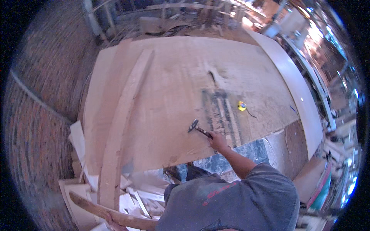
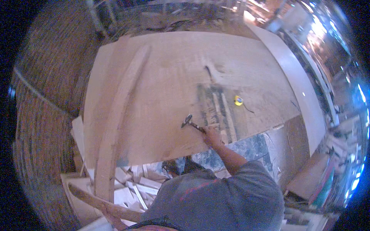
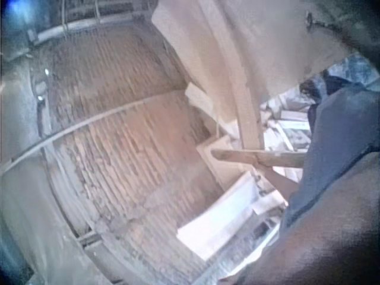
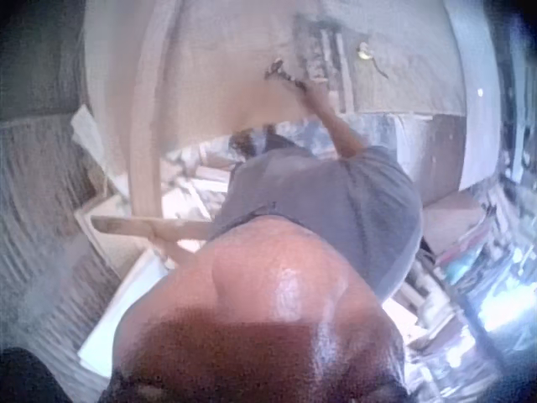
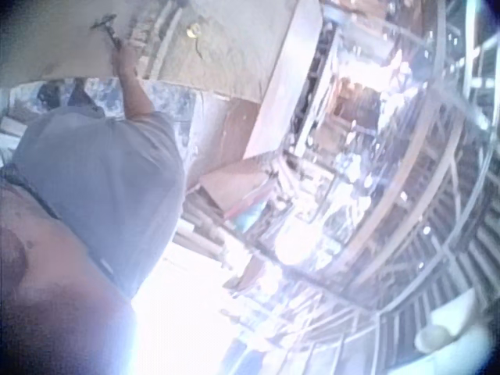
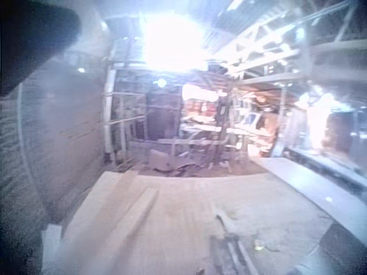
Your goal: The person repeatedly measures a large curved wooden surface with a tape measure, places wooden planks along the curve, and hammers nails to secure them. The person adjusts plank positions and re-measures between placements.
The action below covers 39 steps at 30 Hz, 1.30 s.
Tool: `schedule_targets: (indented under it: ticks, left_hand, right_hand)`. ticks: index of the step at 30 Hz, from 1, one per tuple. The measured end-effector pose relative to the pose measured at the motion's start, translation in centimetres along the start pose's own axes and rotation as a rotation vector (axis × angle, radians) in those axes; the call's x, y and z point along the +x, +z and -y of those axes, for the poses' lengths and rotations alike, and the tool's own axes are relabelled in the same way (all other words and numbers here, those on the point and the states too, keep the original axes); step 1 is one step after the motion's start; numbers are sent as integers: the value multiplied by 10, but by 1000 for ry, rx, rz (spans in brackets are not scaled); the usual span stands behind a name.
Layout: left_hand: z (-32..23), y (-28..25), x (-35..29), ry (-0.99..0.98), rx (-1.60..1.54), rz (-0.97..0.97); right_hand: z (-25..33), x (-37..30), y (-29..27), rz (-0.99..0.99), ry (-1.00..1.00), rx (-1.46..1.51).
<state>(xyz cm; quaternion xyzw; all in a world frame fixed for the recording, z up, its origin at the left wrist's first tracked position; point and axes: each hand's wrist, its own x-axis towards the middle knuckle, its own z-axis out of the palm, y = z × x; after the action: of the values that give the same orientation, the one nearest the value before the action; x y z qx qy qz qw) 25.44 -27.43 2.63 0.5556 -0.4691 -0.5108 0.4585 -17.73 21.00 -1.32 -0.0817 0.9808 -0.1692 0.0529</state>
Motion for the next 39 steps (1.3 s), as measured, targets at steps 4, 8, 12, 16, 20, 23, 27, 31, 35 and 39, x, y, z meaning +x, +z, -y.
schedule_targets:
  ticks: [4,8,12,16,20,23,27,31,35,39]
  left_hand:
    - [-53,85,-10,202,4,50]
    - [-85,151,-41,290,-47,178]
    - [-103,193,-80,326,-80,292]
    - [-111,224,-125,333,-80,396]
    - [-120,246,-174,338,-71,440]
    - [-124,252,-209,476,19,400]
    - [-105,246,-215,583,259,349]
    - [-122,251,-265,629,276,573]
    - [-122,259,-305,733,534,460]
    - [-150,271,-329,1135,530,790]
  right_hand:
    - [-16,-51,-19,-112,180,115]
    - [-51,-85,-23,-317,450,202]
    - [-97,-86,-45,-413,795,206]
    - [-199,-60,-70,-436,927,136]
    - [-282,-16,-109,-413,917,195]
    - [-303,32,-120,-352,821,-121]
    - [-296,120,-104,-325,293,-51]
    - [-264,173,-85,-61,3,-147]
    - [-277,188,-61,-9,-17,-183]
    - [-262,158,-61,-48,57,-48]
